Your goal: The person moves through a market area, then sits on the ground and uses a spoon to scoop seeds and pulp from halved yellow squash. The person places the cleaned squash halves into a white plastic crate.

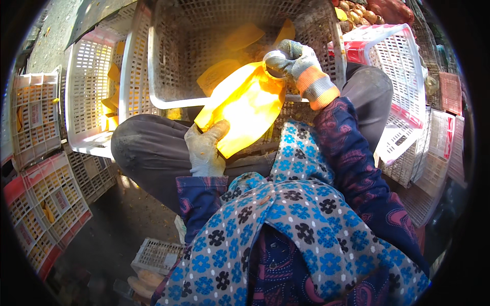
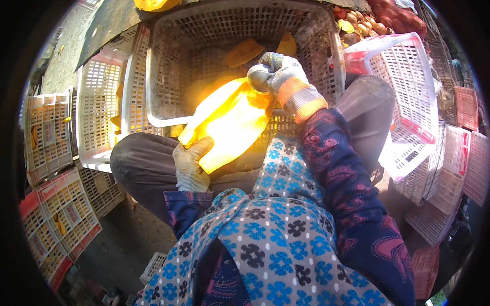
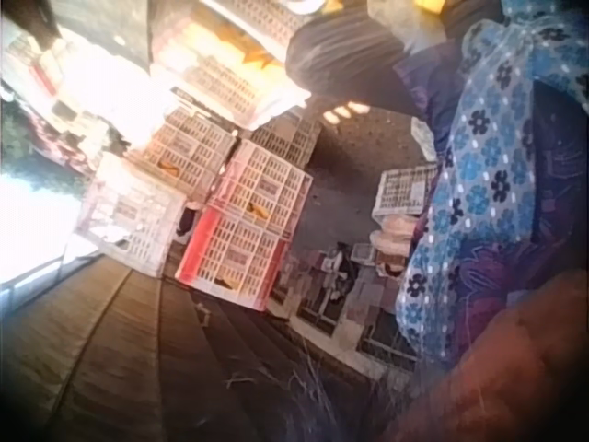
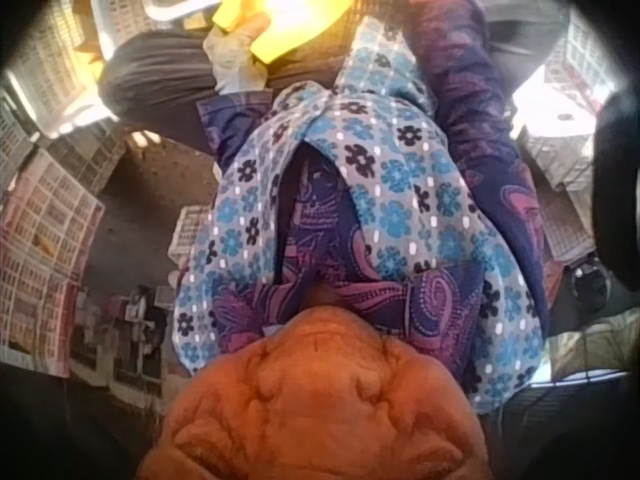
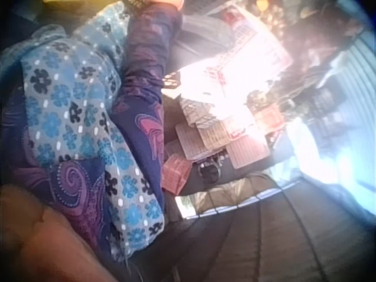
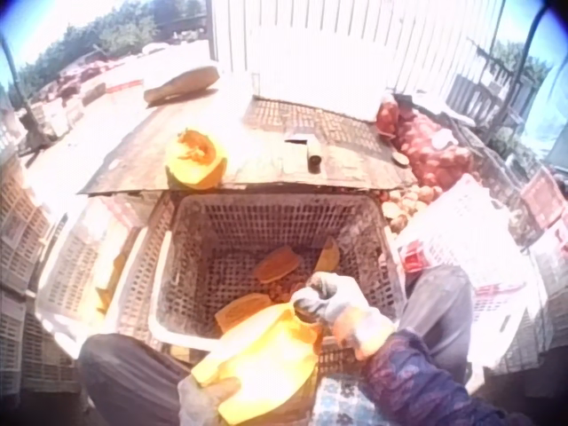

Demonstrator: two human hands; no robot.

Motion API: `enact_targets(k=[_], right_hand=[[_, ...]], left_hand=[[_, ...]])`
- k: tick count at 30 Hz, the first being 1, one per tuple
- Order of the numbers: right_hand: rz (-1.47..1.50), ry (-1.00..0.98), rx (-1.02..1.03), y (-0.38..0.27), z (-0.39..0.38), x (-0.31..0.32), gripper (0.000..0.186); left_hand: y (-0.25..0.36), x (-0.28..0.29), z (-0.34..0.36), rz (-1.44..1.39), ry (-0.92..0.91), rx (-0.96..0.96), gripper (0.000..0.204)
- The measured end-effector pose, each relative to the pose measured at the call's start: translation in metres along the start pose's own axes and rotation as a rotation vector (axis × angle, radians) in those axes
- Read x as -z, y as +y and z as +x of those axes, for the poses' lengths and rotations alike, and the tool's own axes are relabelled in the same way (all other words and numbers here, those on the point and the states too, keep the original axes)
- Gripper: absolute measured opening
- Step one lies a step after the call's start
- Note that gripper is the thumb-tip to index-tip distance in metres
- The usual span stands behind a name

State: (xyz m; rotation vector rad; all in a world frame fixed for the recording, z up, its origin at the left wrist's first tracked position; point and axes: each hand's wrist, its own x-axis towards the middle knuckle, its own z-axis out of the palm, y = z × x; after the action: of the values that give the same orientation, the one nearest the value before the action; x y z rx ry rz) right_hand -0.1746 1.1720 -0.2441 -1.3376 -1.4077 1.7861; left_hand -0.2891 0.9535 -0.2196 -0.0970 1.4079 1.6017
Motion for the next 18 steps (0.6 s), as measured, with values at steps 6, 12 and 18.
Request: enact_targets(k=[6,12,18], right_hand=[[-0.384,-0.054,0.073,0.003,-0.007,-0.003,0.018],[-0.084,0.098,0.073,0.011,-0.010,0.003,0.024],[0.270,-0.249,0.081,0.013,-0.014,-0.020,0.026]], left_hand=[[-0.002,0.004,0.002,0.012,-0.008,-0.016,0.041],[-0.003,0.006,0.002,-0.016,-0.029,-0.028,0.040],[0.000,0.006,0.001,-0.083,-0.042,0.007,0.037]])
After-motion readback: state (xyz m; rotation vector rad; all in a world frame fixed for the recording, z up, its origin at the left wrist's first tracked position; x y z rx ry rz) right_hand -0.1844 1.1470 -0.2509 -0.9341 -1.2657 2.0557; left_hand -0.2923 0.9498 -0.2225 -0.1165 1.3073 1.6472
